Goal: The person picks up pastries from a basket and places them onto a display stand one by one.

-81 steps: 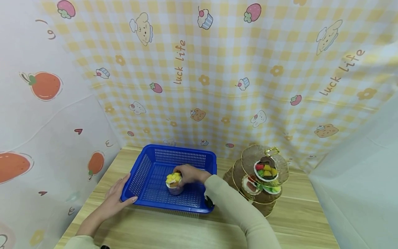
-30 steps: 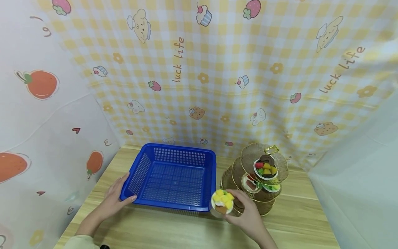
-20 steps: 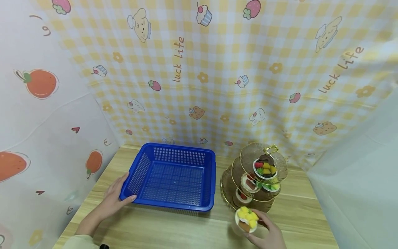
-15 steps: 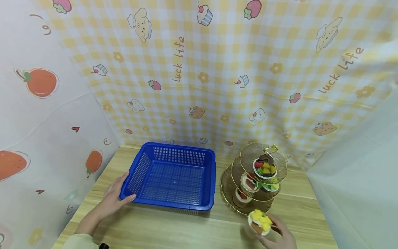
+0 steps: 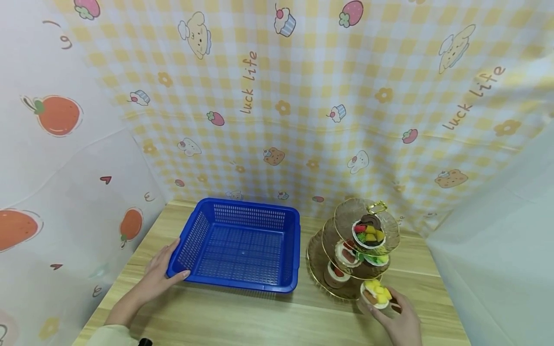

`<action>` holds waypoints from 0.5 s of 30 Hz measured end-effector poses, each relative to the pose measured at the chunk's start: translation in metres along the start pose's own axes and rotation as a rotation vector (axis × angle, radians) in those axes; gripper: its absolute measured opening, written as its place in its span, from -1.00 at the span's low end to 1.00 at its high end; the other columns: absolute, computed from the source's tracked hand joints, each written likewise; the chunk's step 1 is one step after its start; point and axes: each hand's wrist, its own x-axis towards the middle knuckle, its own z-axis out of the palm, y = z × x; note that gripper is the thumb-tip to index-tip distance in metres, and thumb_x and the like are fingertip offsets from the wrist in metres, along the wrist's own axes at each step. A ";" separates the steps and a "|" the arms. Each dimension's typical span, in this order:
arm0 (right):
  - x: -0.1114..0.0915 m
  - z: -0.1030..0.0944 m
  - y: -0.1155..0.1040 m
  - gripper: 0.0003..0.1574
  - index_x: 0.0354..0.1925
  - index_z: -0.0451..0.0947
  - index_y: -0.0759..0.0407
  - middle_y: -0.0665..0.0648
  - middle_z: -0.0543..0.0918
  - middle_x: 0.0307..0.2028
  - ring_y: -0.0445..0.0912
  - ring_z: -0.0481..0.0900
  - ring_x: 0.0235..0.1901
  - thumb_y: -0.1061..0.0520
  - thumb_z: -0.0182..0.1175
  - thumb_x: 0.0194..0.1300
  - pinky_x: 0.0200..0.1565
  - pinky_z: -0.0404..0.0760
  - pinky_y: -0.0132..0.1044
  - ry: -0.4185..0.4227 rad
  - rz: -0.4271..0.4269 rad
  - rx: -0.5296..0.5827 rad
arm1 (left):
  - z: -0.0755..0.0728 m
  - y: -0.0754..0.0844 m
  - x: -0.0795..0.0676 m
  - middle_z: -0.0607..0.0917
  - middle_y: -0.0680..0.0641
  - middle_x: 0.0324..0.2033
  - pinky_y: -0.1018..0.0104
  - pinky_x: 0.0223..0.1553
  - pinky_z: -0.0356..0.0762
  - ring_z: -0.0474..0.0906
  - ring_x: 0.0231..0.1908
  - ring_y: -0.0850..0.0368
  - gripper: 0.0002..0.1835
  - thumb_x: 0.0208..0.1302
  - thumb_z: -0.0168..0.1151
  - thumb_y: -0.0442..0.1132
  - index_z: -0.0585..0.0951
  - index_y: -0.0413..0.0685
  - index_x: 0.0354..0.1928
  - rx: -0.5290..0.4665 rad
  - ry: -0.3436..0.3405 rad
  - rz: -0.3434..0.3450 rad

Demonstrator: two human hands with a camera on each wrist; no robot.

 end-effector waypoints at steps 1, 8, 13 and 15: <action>0.001 0.002 0.000 0.10 0.32 0.36 0.38 0.42 0.54 0.16 -0.65 0.30 -0.25 -0.19 0.52 0.00 -0.22 0.47 -0.61 0.021 -0.021 0.005 | 0.000 0.000 0.000 0.02 -0.33 0.54 -0.59 0.27 -0.26 -0.18 0.49 -0.49 0.11 0.21 0.31 0.21 -0.15 0.13 0.59 -0.001 -0.001 0.000; 0.010 0.014 -0.002 0.03 0.27 0.43 0.33 0.37 0.58 0.13 -0.56 0.37 -0.22 -0.14 0.55 -0.03 -0.23 0.41 -0.63 0.090 -0.075 -0.014 | 0.001 0.001 0.000 0.01 -0.31 0.55 -0.59 0.27 -0.26 -0.18 0.49 -0.47 0.11 0.20 0.31 0.22 -0.20 0.25 0.59 -0.001 -0.004 -0.004; 0.016 0.018 -0.004 0.00 0.29 0.41 0.34 0.39 0.56 0.15 0.07 0.55 -0.02 -0.12 0.53 0.02 -0.21 0.41 -0.56 0.099 -0.084 -0.019 | 0.001 0.000 0.001 0.01 -0.31 0.55 -0.59 0.27 -0.26 -0.18 0.49 -0.48 0.11 0.21 0.31 0.21 -0.20 0.25 0.59 -0.004 -0.001 -0.001; 0.018 0.019 -0.005 0.01 0.29 0.40 0.36 0.40 0.54 0.16 0.14 0.52 0.01 -0.13 0.52 0.03 -0.20 0.41 -0.53 0.099 -0.084 -0.009 | 0.001 -0.001 0.001 0.02 -0.31 0.55 -0.59 0.27 -0.25 -0.17 0.49 -0.48 0.11 0.21 0.30 0.21 -0.19 0.24 0.59 0.001 0.002 0.000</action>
